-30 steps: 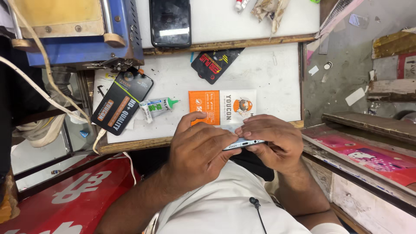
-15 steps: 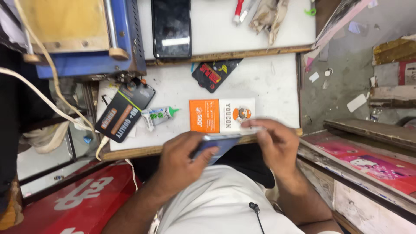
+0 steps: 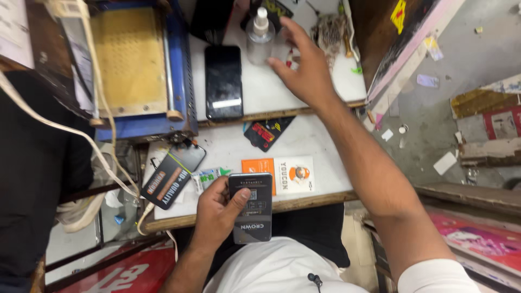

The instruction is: The person cleans the back of a smartphone with a cloth and toothbrush, then applies adhesive to the frame and reassembles the back cover. They secure the device with rubber bands and inspect the finished assembly.

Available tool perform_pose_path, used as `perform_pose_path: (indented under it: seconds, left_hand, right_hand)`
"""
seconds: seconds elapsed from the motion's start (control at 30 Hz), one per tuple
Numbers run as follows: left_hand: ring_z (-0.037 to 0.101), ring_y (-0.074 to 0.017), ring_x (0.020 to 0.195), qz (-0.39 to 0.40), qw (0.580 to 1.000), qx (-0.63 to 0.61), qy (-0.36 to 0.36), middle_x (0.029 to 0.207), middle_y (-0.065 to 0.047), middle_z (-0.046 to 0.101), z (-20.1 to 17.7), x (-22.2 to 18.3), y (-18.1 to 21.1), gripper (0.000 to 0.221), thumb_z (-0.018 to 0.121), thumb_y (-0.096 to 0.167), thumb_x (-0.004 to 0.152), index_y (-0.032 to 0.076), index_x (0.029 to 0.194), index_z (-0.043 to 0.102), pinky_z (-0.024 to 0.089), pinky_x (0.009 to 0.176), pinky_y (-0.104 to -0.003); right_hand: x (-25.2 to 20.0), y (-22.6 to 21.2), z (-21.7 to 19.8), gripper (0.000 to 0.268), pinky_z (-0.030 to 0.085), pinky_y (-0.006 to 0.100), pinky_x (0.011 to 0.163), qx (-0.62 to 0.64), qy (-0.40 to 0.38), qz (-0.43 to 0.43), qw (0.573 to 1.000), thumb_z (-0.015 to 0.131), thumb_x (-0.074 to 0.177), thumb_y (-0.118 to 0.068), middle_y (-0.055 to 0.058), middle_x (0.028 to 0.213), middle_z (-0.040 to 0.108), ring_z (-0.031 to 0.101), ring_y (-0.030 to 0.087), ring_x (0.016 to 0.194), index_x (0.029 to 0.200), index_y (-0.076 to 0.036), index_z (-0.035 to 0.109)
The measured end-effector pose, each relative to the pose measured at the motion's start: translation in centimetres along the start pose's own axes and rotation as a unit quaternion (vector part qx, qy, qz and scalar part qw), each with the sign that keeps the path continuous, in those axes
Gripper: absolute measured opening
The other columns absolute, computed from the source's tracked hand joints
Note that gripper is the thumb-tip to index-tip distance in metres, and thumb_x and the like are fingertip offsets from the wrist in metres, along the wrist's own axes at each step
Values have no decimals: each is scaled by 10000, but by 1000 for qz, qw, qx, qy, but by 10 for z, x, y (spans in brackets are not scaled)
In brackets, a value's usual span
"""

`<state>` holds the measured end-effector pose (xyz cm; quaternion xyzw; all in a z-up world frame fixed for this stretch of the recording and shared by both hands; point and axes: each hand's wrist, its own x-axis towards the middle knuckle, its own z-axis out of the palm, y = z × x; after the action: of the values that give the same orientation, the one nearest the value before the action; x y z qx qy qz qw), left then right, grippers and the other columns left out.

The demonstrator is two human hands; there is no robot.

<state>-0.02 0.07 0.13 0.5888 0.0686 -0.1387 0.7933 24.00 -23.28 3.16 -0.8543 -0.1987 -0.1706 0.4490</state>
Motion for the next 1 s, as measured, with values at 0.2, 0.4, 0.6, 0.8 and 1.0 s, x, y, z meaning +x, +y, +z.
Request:
perform_pose_path:
  seconds: [0.2, 0.4, 0.6, 0.8, 1.0]
  left_hand:
    - [680, -76, 837, 40, 999, 18, 16, 941, -60, 744, -4, -1, 8, 201, 702, 151, 961, -21, 1059, 672, 575, 753, -241]
    - [664, -72, 817, 57, 998, 14, 13, 932, -48, 736, -12, 1, 12, 205, 708, 160, 975, -24, 1060, 675, 563, 741, -236]
    - [646, -66, 823, 65, 997, 28, 20, 935, -42, 724, -9, 6, 12, 202, 710, 149, 978, -32, 1063, 676, 549, 750, -236]
    - [645, -71, 835, 57, 998, 18, 32, 951, -49, 728, -10, 6, 10, 213, 723, 146, 970, -39, 1068, 679, 536, 754, -235]
    - [644, -76, 797, 58, 996, 26, 59, 925, -51, 733, -10, -4, 15, 231, 723, 145, 950, -35, 1089, 685, 530, 721, -241]
  right_hand:
    - [41, 40, 30, 648, 547, 425, 986, -108, -1, 52, 993, 908, 842, -315, 206, 1205, 708, 700, 345, 1124, 1315, -31, 568]
    - [48, 87, -46, 518, 612, 410, 850, -177, 110, 81, 975, 857, 900, -197, 166, 1039, 772, 773, 318, 940, 1319, -30, 604]
    - [34, 64, -50, 800, 568, 465, 903, -433, 249, -76, 863, 891, 679, -243, 357, 1151, 680, 679, 445, 991, 1333, 46, 533]
    - [63, 35, 36, 202, 591, 419, 854, -95, 81, 54, 991, 691, 943, -171, 125, 1021, 778, 751, 286, 910, 1108, -91, 775]
    - [130, 45, 83, 345, 545, 484, 781, -214, -55, 199, 955, 677, 944, -408, 176, 929, 732, 697, 374, 882, 951, -73, 758]
